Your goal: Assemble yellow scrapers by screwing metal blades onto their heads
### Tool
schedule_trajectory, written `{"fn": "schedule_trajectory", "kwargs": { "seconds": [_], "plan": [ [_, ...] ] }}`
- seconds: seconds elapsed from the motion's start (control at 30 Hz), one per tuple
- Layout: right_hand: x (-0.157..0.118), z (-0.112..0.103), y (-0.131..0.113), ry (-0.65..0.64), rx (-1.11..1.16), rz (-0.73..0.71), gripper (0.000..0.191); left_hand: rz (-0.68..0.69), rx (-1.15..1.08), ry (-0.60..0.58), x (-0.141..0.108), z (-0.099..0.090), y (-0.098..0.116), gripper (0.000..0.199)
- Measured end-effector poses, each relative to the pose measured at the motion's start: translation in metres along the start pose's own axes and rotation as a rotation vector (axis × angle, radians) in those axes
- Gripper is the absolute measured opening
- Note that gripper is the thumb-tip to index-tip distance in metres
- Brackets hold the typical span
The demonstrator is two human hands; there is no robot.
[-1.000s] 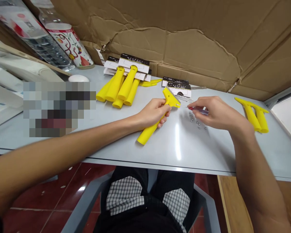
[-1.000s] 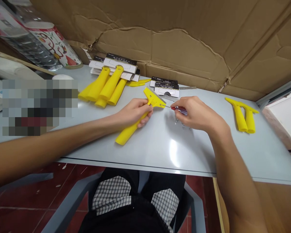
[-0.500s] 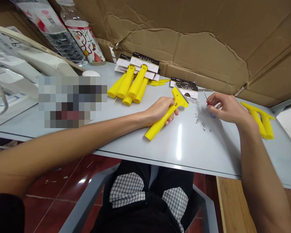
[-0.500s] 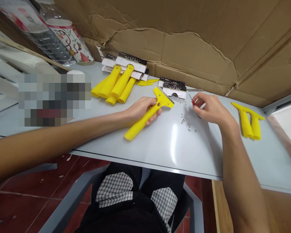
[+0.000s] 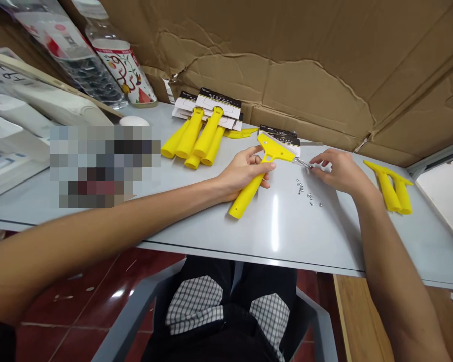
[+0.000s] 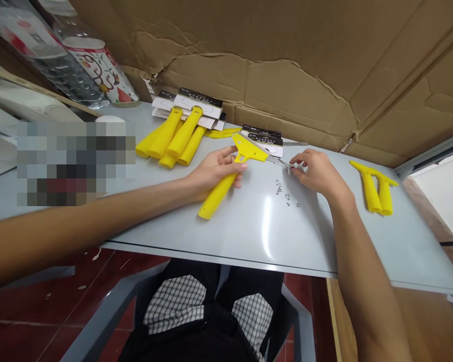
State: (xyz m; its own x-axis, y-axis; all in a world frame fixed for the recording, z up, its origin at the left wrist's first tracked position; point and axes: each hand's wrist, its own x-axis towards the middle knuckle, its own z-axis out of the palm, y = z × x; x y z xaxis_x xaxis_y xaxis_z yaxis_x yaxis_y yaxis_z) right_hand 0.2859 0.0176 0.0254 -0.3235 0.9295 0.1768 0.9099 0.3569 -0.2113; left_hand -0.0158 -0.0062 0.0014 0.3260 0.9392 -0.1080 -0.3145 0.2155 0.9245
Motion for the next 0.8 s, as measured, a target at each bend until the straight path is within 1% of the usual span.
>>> {"fn": "schedule_trajectory", "kwargs": {
  "seconds": [0.07, 0.13, 0.2, 0.3, 0.4, 0.63, 0.8],
  "plan": [
    [-0.002, 0.0, -0.012, 0.018, 0.045, -0.068, 0.022, 0.036, 0.032, 0.01, 0.0, 0.0, -0.001, 0.053],
    [-0.003, 0.003, -0.023, -0.022, 0.078, -0.118, 0.024, 0.077, 0.086, 0.005, 0.0, 0.001, -0.002, 0.035],
    [-0.003, 0.007, -0.03, -0.071, 0.078, -0.154, 0.025, 0.103, 0.135, 0.016, -0.001, 0.002, -0.002, 0.026],
    [-0.002, 0.014, -0.031, -0.121, 0.064, -0.17, 0.024, 0.108, 0.196, 0.06, -0.002, 0.003, 0.0, 0.03],
    [-0.002, 0.017, -0.028, -0.139, 0.05, -0.158, 0.022, 0.118, 0.245, 0.082, -0.002, 0.003, 0.002, 0.035],
    [-0.005, 0.007, -0.035, -0.131, 0.063, -0.12, 0.023, 0.141, 0.3, 0.036, -0.001, -0.001, 0.0, 0.029],
    [-0.005, 0.009, -0.032, -0.183, 0.079, -0.133, 0.022, 0.132, 0.298, 0.016, -0.001, -0.001, 0.001, 0.03]
  ]
}}
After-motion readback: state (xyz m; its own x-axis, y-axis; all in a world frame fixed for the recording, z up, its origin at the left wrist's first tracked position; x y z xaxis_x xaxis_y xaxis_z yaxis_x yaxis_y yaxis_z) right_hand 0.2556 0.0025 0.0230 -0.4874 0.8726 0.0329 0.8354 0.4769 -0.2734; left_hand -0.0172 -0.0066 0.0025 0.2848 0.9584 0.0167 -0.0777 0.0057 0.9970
